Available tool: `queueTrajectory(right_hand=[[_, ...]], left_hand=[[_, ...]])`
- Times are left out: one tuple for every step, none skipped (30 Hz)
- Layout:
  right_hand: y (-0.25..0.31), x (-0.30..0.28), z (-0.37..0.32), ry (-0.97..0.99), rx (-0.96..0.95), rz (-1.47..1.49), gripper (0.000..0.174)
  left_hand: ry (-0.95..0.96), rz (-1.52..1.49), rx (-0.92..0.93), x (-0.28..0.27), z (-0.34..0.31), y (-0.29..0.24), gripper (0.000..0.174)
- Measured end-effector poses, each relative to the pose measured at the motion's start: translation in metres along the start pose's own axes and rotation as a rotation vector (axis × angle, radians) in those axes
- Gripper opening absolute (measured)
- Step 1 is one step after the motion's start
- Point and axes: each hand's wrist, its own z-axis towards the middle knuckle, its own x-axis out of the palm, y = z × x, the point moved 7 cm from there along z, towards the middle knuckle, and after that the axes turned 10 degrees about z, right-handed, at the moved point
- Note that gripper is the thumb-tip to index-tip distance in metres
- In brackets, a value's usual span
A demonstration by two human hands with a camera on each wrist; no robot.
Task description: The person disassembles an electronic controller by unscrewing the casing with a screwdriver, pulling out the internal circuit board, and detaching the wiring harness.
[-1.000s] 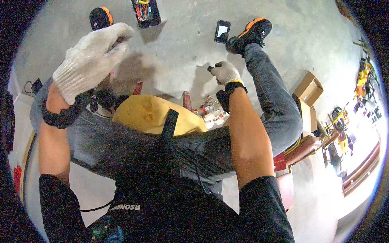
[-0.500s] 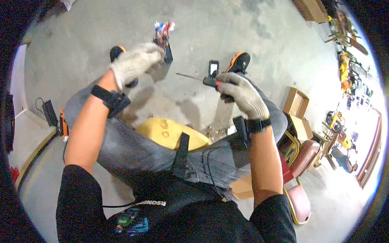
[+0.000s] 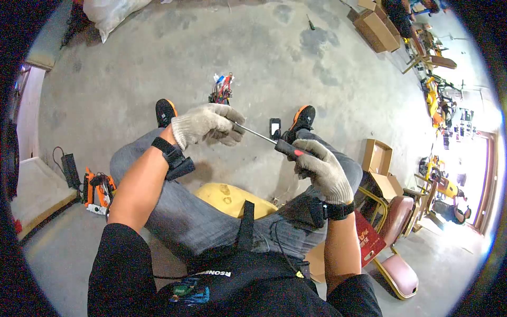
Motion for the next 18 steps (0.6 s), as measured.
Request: queueTrajectory(right_hand=[[-0.001,0.001,0.002,-0.002,-0.003,-0.002,0.044],[0.000,0.001,0.001,-0.010,-0.013,-0.023,0.044],[0.000,0.001,0.000,-0.019,-0.022,-0.044,0.043],[0.001,0.002,0.000,-0.022,-0.023,-0.044,0.043],[0.002,0.002,-0.001,-0.026,-0.029,-0.046,0.043],[0.003,0.002,-0.002,-0.030,-0.035,-0.047,0.043],[0.004,0.002,-0.002,-0.032,-0.035,-0.045,0.043],[0.003,0.001,-0.003,-0.035,-0.033,-0.047,0.043],[0.003,0.000,-0.004,-0.037,-0.030,-0.049,0.043],[0.003,-0.001,-0.003,-0.039,-0.030,-0.047,0.043],[0.002,-0.002,-0.003,-0.033,-0.020,-0.027,0.043],[0.002,-0.003,-0.003,-0.027,-0.010,-0.007,0.044],[0.002,-0.003,-0.004,-0.028,-0.010,-0.005,0.044],[0.002,-0.003,-0.004,-0.035,-0.012,0.006,0.044],[0.002,-0.003,-0.003,-0.044,-0.012,0.017,0.044],[0.002,-0.004,-0.003,-0.045,-0.013,0.019,0.044],[0.001,-0.004,-0.004,-0.044,-0.015,0.026,0.044],[0.001,-0.005,-0.004,-0.044,-0.018,0.033,0.044]], left_hand=[[0.002,0.001,0.003,-0.001,0.001,0.000,0.038],[-0.003,0.021,0.010,0.000,0.001,-0.002,0.035],[-0.006,0.042,0.017,0.000,0.001,-0.003,0.032],[-0.003,0.042,0.017,-0.001,0.001,-0.003,0.032],[-0.002,0.066,0.039,-0.001,0.001,-0.004,0.030],[-0.002,0.090,0.060,-0.002,0.001,-0.005,0.027],[0.000,0.092,0.059,-0.003,0.003,-0.004,0.027],[0.003,0.078,0.060,-0.003,0.004,-0.002,0.026],[0.007,0.063,0.062,-0.004,0.006,-0.001,0.024],[0.008,0.064,0.060,-0.002,0.005,-0.003,0.024],[-0.006,0.101,0.051,-0.002,0.005,-0.005,0.024],[-0.022,0.138,0.043,-0.001,0.004,-0.006,0.023],[-0.021,0.139,0.041,0.000,0.002,-0.009,0.023],[-0.031,0.156,0.034,0.002,0.000,-0.010,0.023],[-0.041,0.171,0.026,0.002,0.000,-0.011,0.023],[-0.040,0.173,0.025,0.003,-0.001,-0.012,0.023],[-0.047,0.171,0.021,0.003,-0.002,-0.013,0.023],[-0.054,0.170,0.018,0.004,-0.002,-0.013,0.024]])
